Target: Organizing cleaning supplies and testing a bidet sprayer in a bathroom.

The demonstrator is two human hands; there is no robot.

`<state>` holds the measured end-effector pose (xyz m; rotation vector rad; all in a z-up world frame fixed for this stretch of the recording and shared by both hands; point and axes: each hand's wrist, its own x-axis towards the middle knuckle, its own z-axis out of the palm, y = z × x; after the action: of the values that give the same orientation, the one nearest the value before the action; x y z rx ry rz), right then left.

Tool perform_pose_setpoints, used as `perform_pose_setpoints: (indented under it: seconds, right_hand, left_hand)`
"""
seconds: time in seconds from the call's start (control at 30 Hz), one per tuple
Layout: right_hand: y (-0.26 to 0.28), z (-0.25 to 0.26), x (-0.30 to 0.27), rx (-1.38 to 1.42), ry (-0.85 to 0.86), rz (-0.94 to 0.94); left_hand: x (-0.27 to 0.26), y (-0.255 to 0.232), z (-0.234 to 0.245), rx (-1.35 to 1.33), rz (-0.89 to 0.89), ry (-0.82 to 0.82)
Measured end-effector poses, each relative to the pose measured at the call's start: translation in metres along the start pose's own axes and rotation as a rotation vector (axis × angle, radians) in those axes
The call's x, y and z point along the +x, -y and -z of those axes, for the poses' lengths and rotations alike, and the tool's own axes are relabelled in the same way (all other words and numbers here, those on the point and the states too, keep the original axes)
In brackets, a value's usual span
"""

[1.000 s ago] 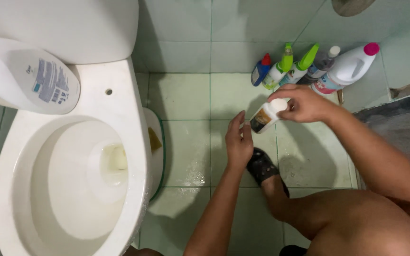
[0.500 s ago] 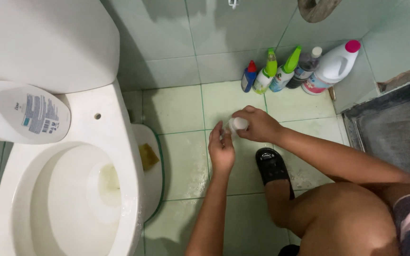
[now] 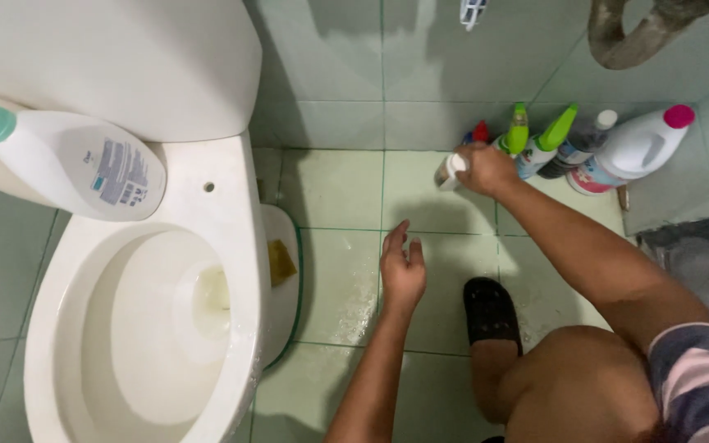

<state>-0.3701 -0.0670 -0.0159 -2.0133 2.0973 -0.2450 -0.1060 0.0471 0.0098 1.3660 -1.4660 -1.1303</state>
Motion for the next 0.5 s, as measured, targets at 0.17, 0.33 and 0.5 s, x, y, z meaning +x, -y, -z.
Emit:
perform_pose_setpoints:
  seconds: [0.17, 0.33, 0.5]
  right_hand:
    - [-0.017, -0.016, 0.032, -0.055, 0.111, -0.141]
    - [0.002, -0.018, 0.030, -0.087, 0.013, -0.182]
    - [0.026, -0.002, -0.013, -0.011, -0.069, -0.133]
  left_hand:
    - [0.005, 0.002, -0.003, 0.011, -0.030, -0.025]
    - [0.007, -0.015, 0.008, 0.022, -0.064, -0.011]
    - [0.010, -0.019, 0.008, -0.034, 0.003, -0.002]
